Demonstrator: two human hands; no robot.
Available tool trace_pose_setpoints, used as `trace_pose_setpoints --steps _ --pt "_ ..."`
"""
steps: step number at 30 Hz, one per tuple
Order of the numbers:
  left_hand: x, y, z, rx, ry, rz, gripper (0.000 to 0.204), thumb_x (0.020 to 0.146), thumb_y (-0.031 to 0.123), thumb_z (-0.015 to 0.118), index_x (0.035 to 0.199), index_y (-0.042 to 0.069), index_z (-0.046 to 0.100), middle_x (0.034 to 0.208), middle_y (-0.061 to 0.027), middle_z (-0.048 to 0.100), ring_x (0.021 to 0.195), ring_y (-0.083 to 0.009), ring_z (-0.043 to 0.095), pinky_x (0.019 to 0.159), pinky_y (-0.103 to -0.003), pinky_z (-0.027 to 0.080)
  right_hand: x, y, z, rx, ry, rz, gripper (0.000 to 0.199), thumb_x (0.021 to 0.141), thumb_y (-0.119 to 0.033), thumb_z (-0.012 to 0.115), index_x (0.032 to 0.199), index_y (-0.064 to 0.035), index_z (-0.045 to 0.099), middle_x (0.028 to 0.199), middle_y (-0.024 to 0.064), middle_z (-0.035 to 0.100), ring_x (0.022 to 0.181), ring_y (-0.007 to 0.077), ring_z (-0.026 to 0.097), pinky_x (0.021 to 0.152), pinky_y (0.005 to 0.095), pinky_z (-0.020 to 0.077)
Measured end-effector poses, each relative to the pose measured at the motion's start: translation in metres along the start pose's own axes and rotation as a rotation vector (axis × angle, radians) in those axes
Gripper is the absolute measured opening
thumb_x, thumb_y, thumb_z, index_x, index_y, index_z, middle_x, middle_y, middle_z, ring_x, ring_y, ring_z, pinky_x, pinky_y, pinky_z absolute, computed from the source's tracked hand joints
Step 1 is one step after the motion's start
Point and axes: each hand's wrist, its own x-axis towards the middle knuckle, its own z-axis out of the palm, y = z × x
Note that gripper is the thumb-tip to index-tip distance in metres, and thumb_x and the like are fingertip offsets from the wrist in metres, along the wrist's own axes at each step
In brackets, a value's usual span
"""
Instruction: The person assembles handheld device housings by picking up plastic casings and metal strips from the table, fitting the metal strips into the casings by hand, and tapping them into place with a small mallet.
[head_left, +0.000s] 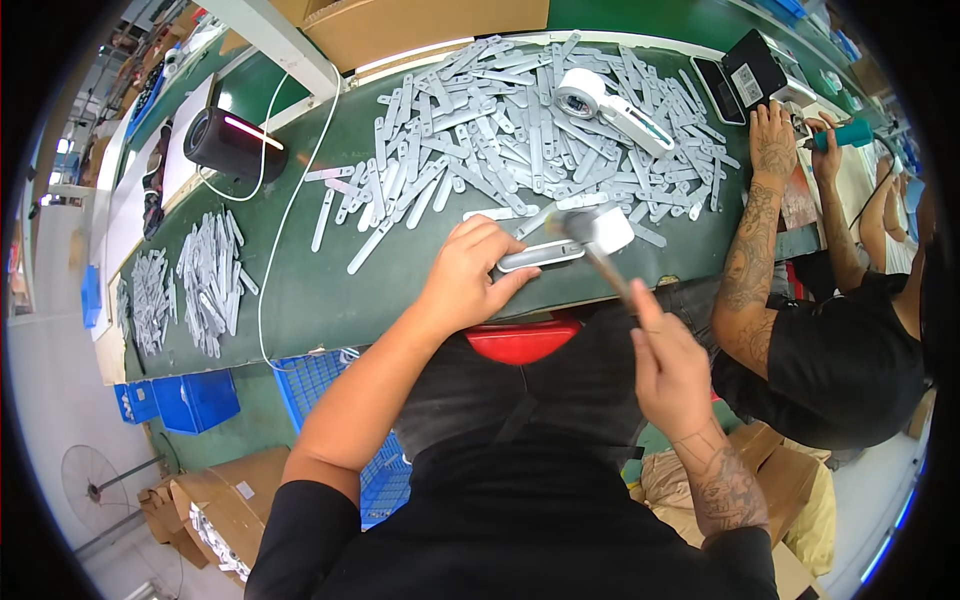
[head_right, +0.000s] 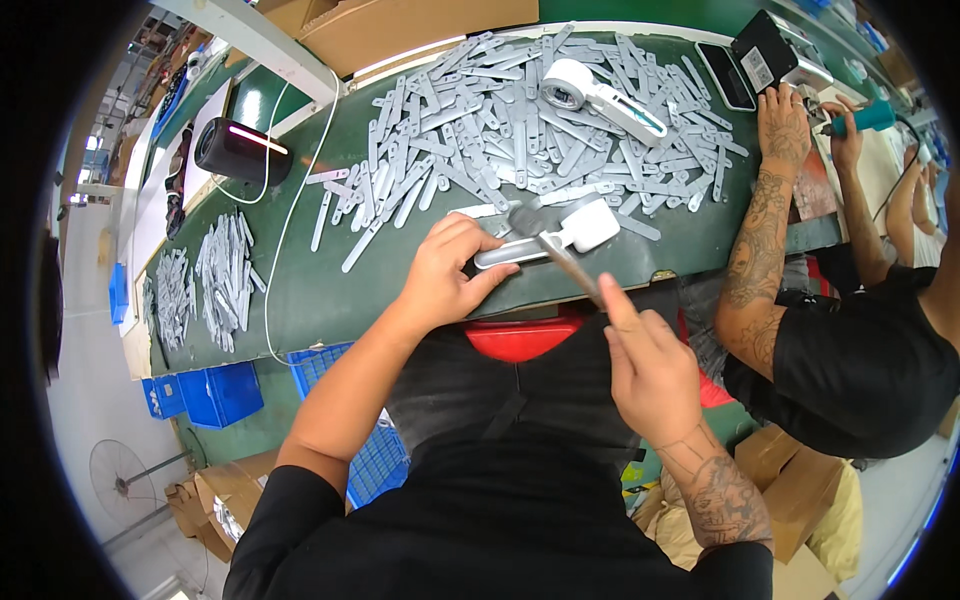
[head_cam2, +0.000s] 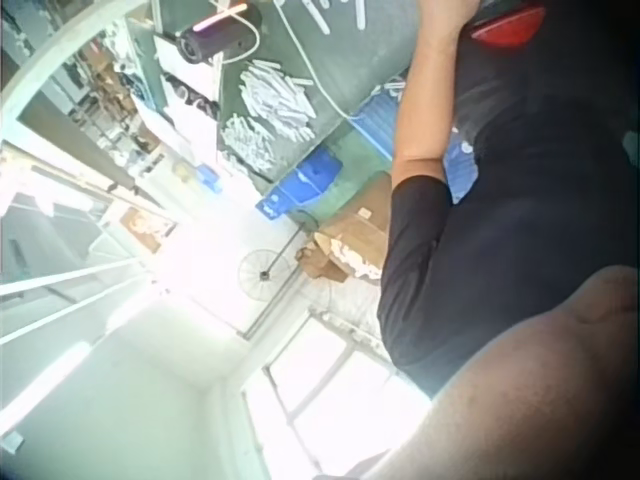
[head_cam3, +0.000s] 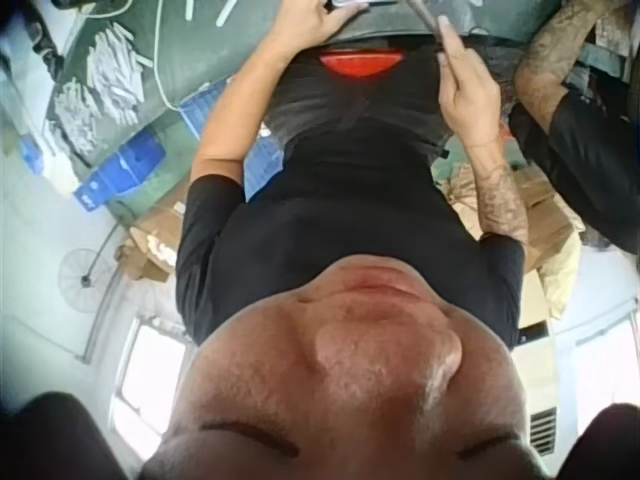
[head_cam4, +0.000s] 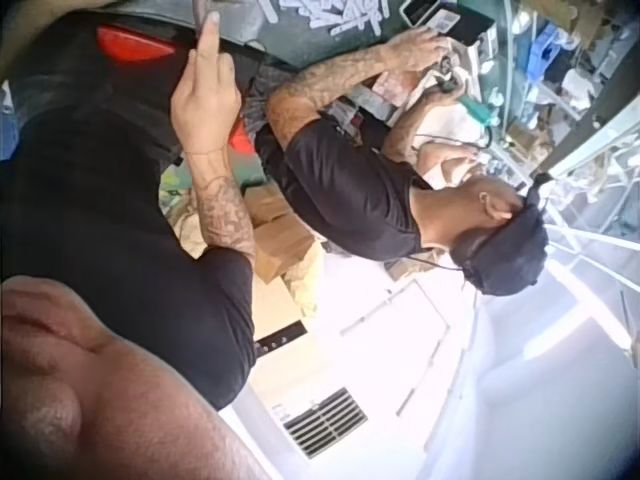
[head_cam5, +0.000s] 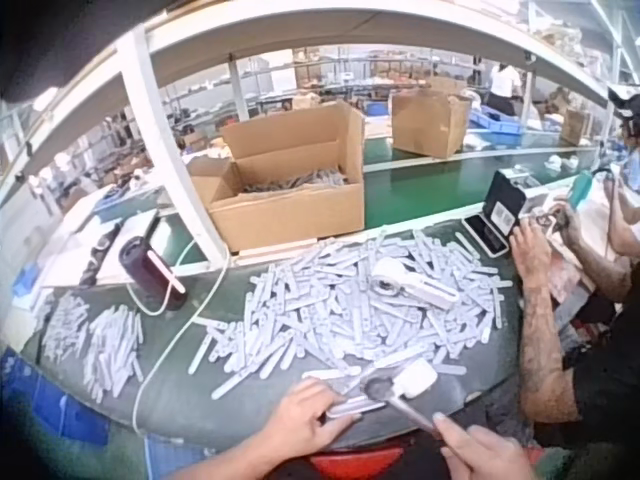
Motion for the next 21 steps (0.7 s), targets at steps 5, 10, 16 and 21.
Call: trace_pose_setpoints --steps 5,10,16,21 --pt "-0.001 -0.004 0.002 -0.023 0.002 -0.018 0.029 0.080 0.017 0.096 0.095 0.003 0.075 0.089 -0.0128 0.069 0.088 -0.0351 0.065 0.082 -0.044 0.052 0.007 -0.009 -0.006 -0.250 -0.176 0.027 0.062 0.104 -0.009 0.069 0.162 -0.0262 0.058 0.082 0.0113 0.058 0.067 0.0360 0.065 0.060 0.0467 0.0561" --pt "-0.011 -0.005 0.007 -0.079 0.056 -0.136 0.049 0.078 0.018 0.097 0.115 0.005 0.067 0.091 -0.0111 0.072 0.091 -0.0336 0.069 0.084 -0.043 0.055 0.011 -0.026 0.003 0.068 0.029 -0.089 0.060 0.104 -0.008 0.070 0.160 -0.0242 0.060 0.081 0.0115 0.056 0.065 0.0359 0.064 0.060 0.0473 0.0555" --pt "-0.015 -0.010 0.012 -0.151 0.079 -0.291 0.074 0.074 0.019 0.102 0.130 0.007 0.054 0.093 -0.0107 0.075 0.091 -0.0331 0.074 0.084 -0.043 0.058 0.014 -0.022 0.020 -0.127 -0.181 -0.065 0.064 0.102 -0.010 0.071 0.162 -0.0265 0.058 0.081 0.0104 0.055 0.065 0.0343 0.064 0.058 0.0473 0.0552" --pt "-0.016 -0.010 0.013 -0.101 0.052 -0.280 0.075 0.074 0.022 0.102 0.129 0.007 0.054 0.093 -0.0090 0.076 0.095 -0.0322 0.075 0.085 -0.042 0.058 0.005 -0.013 0.016 -0.151 -0.195 -0.036 0.066 0.102 -0.009 0.071 0.163 -0.0271 0.057 0.081 0.0107 0.056 0.065 0.0345 0.064 0.059 0.0473 0.0554"
